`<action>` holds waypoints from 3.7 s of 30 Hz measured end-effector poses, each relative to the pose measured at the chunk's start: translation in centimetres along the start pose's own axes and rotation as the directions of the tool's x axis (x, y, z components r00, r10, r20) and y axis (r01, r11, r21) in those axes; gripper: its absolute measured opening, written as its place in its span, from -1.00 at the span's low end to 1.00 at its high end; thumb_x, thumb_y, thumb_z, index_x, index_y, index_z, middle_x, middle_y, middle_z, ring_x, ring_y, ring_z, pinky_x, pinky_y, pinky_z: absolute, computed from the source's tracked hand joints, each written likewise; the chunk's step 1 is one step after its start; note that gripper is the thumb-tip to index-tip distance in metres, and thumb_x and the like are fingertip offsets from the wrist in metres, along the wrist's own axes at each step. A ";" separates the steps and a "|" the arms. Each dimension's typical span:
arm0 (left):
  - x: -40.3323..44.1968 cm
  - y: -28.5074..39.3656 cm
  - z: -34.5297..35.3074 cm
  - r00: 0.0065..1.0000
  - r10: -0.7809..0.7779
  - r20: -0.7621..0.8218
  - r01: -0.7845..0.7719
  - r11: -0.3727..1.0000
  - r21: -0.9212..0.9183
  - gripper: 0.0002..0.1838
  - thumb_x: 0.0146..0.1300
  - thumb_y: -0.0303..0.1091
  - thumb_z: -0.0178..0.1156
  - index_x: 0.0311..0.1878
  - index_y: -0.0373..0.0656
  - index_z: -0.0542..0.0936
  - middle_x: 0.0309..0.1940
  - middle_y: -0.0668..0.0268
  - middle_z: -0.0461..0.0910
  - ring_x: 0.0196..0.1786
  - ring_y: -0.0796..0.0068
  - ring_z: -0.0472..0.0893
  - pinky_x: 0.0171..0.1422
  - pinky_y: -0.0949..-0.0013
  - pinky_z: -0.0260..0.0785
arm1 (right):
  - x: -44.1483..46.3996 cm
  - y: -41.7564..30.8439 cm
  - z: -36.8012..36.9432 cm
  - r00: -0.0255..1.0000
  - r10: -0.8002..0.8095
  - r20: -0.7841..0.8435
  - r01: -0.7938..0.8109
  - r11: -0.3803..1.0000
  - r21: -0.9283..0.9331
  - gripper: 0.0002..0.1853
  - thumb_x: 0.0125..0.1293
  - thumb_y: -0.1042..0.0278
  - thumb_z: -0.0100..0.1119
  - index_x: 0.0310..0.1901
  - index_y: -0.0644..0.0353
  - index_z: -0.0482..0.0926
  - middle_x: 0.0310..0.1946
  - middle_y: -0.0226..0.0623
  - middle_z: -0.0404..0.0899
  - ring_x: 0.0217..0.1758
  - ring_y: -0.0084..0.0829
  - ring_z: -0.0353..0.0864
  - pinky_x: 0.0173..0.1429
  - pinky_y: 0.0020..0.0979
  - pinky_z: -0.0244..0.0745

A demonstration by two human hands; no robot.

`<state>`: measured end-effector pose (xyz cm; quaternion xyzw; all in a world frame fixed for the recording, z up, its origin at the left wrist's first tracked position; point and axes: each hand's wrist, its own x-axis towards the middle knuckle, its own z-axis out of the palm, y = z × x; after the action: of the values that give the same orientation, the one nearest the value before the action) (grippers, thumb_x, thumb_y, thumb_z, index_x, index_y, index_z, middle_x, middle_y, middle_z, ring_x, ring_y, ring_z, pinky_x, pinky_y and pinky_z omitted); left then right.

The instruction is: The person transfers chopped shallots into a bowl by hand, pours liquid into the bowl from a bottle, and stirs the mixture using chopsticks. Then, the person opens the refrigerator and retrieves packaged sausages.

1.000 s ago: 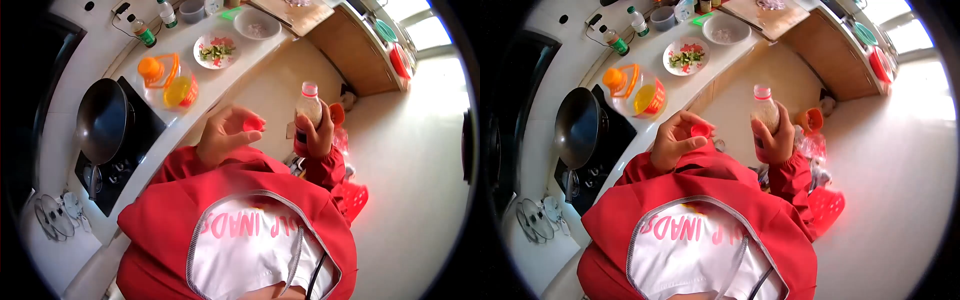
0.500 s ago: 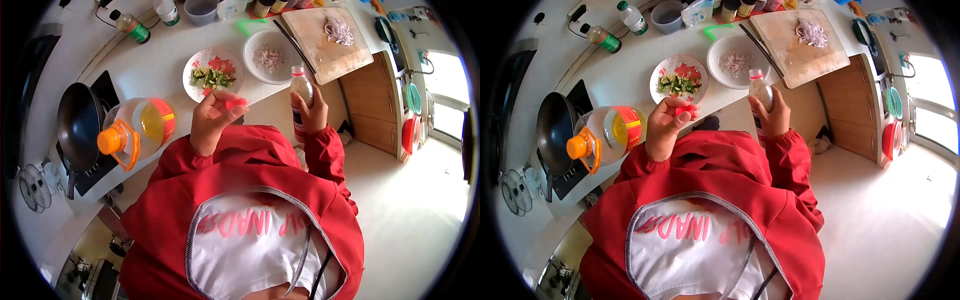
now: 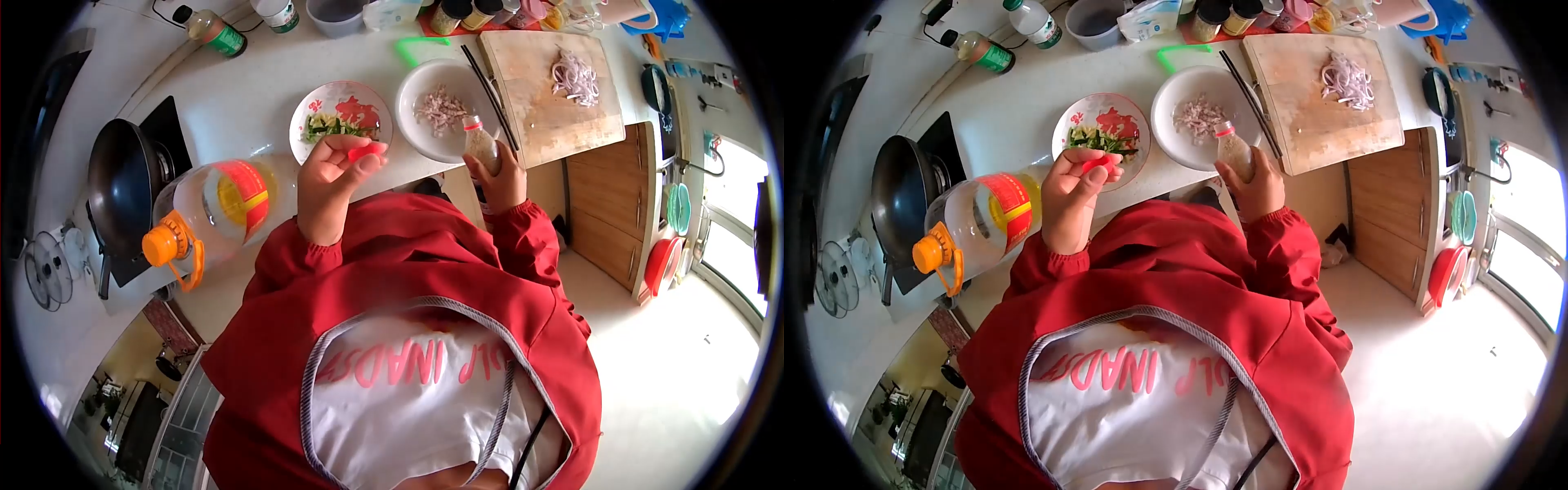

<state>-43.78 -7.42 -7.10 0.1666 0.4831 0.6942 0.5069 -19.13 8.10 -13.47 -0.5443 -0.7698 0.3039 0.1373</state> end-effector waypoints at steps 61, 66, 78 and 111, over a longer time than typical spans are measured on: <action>-1.7 -0.7 3.6 0.977 0.178 -0.117 -0.167 0.981 0.102 -0.56 0.33 -0.37 0.29 0.18 -0.31 0.39 0.03 0.03 0.61 0.12 0.26 0.59 0.27 0.21 0.41 | 0.3 1.5 -2.0 0.982 -0.159 -0.105 0.174 0.973 0.155 -0.33 0.08 0.06 0.52 0.12 0.30 0.50 -0.10 0.05 0.64 -0.09 -0.09 0.70 -0.02 -0.23 0.59; -3.8 -1.3 5.9 0.960 0.177 -0.216 -0.159 0.982 0.098 -0.57 0.31 -0.43 0.30 0.18 -0.34 0.43 0.06 0.02 0.60 0.14 0.28 0.59 0.28 0.22 0.42 | 0.5 2.1 -3.0 0.965 -0.259 -0.050 0.263 0.925 0.273 -0.28 0.04 0.13 0.54 0.18 0.31 0.45 -0.08 0.01 0.64 -0.06 -0.15 0.69 0.04 -0.25 0.58; -15.3 2.1 5.7 0.782 0.587 -0.208 -0.393 0.724 0.567 -0.50 0.07 -0.62 0.42 0.13 -0.36 0.57 0.07 0.06 0.56 0.13 0.28 0.58 0.23 0.24 0.41 | -5.8 -10.7 2.3 0.482 -0.856 0.185 0.464 0.429 0.775 -0.27 -0.02 0.10 0.62 0.11 0.33 0.48 -0.09 -0.07 0.64 -0.07 -0.26 0.67 0.06 -0.28 0.55; -79.0 29.8 -64.3 0.108 0.545 -0.831 -0.495 0.755 0.431 -0.28 0.29 0.19 0.22 0.13 -0.40 0.56 0.00 0.03 0.66 0.26 0.26 0.52 0.38 0.24 0.30 | -72.6 -80.9 59.9 -0.926 -0.287 0.245 -0.191 0.917 0.351 -0.21 0.09 0.11 0.40 0.30 0.27 0.31 -0.13 -0.36 0.53 -0.09 -0.47 0.54 -0.01 -0.47 0.42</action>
<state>-72.27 -108.60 7.68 -0.0908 0.6049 0.7779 -0.1440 -85.75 -95.93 -1.48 0.3561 -0.2975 0.6442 -0.6081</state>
